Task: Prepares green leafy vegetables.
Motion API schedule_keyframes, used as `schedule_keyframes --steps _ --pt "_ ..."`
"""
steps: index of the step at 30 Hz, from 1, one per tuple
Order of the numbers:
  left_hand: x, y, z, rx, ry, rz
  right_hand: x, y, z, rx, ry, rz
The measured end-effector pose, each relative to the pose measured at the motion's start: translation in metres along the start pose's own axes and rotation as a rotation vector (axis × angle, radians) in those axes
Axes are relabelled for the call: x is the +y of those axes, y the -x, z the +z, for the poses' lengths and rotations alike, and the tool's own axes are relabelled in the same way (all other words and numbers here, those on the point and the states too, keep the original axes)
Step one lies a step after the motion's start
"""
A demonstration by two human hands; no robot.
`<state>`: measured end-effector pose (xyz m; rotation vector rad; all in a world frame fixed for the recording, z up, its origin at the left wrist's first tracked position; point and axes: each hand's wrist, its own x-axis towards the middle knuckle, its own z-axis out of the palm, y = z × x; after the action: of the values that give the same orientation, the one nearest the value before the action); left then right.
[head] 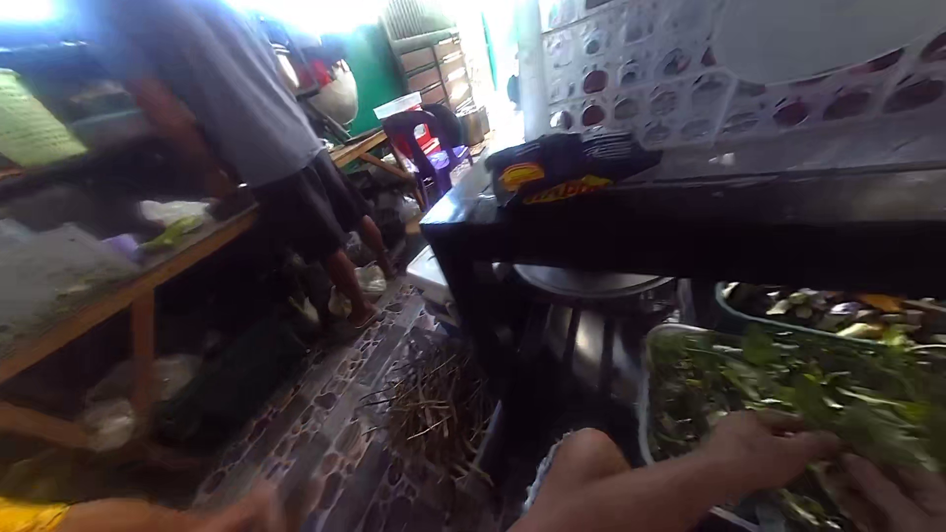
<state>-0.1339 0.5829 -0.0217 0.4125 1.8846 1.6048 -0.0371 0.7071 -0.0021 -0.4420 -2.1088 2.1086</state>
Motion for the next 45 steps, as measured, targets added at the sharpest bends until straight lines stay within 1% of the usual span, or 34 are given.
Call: schedule_keyframes --steps 3,6,9,12,15,18,20,22,24,26,28,30,32,35,36,37,38,40,41,42,43,45 --pt "0.013 -0.011 -0.008 -0.038 0.067 0.008 -0.002 -0.014 0.007 0.106 -0.103 0.081" --pt "0.011 -0.029 -0.016 -0.026 0.263 0.012 -0.002 -0.030 0.015 0.189 -0.261 0.110" --pt "0.001 -0.052 -0.020 0.041 0.417 -0.035 0.003 -0.044 0.022 0.293 -0.406 0.122" --pt "-0.004 -0.067 -0.016 0.106 0.447 -0.034 0.011 -0.060 0.024 0.417 -0.497 0.077" --pt "-0.001 -0.071 -0.013 0.179 0.414 0.010 0.012 -0.066 0.024 0.481 -0.434 0.022" --pt "0.012 -0.063 -0.017 0.255 0.436 0.032 0.015 -0.067 0.022 0.392 -0.238 -0.059" --pt "0.030 -0.047 -0.021 0.327 0.432 0.072 0.019 -0.068 0.025 0.368 -0.222 -0.117" --pt "0.042 -0.036 -0.020 0.388 0.459 0.080 0.025 -0.072 0.027 0.424 -0.318 -0.171" --pt "0.042 -0.037 -0.015 0.433 0.552 0.057 0.022 -0.078 0.030 0.545 -0.477 -0.189" --pt "0.025 -0.052 -0.009 0.451 0.710 0.038 0.015 -0.081 0.033 0.636 -0.588 -0.161" --pt "0.011 -0.065 -0.005 0.479 0.798 0.026 0.010 -0.081 0.038 0.683 -0.655 -0.117" --pt "0.012 -0.068 -0.007 0.558 0.822 0.033 0.006 -0.079 0.040 0.714 -0.737 -0.082" --pt "0.020 -0.067 -0.019 0.663 0.824 0.062 0.003 -0.077 0.032 0.744 -0.769 -0.060" --pt "0.020 -0.067 -0.036 0.727 0.767 0.127 0.000 -0.076 0.017 0.751 -0.672 -0.086" --pt "0.018 -0.068 -0.040 0.732 0.737 0.151 0.000 -0.077 0.013 0.739 -0.604 -0.103" --pt "0.015 -0.069 -0.044 0.735 0.704 0.169 0.002 -0.077 0.008 0.692 -0.478 -0.116" --pt "0.011 -0.070 -0.049 0.740 0.664 0.179 0.006 -0.075 0.003 0.605 -0.274 -0.122" --pt "0.004 -0.070 -0.056 0.740 0.554 0.194 0.014 -0.069 -0.011 0.341 0.249 -0.080" --pt "0.004 -0.068 -0.056 0.717 0.497 0.209 0.017 -0.070 -0.015 0.247 0.415 -0.049" --pt "0.005 -0.066 -0.055 0.678 0.450 0.228 0.024 -0.073 -0.016 0.219 0.498 -0.054" --pt "0.005 -0.064 -0.053 0.620 0.404 0.240 0.028 -0.075 -0.015 0.221 0.510 -0.063" --pt "-0.001 -0.065 -0.043 0.480 0.315 0.265 0.025 -0.075 -0.010 0.206 0.388 -0.059"
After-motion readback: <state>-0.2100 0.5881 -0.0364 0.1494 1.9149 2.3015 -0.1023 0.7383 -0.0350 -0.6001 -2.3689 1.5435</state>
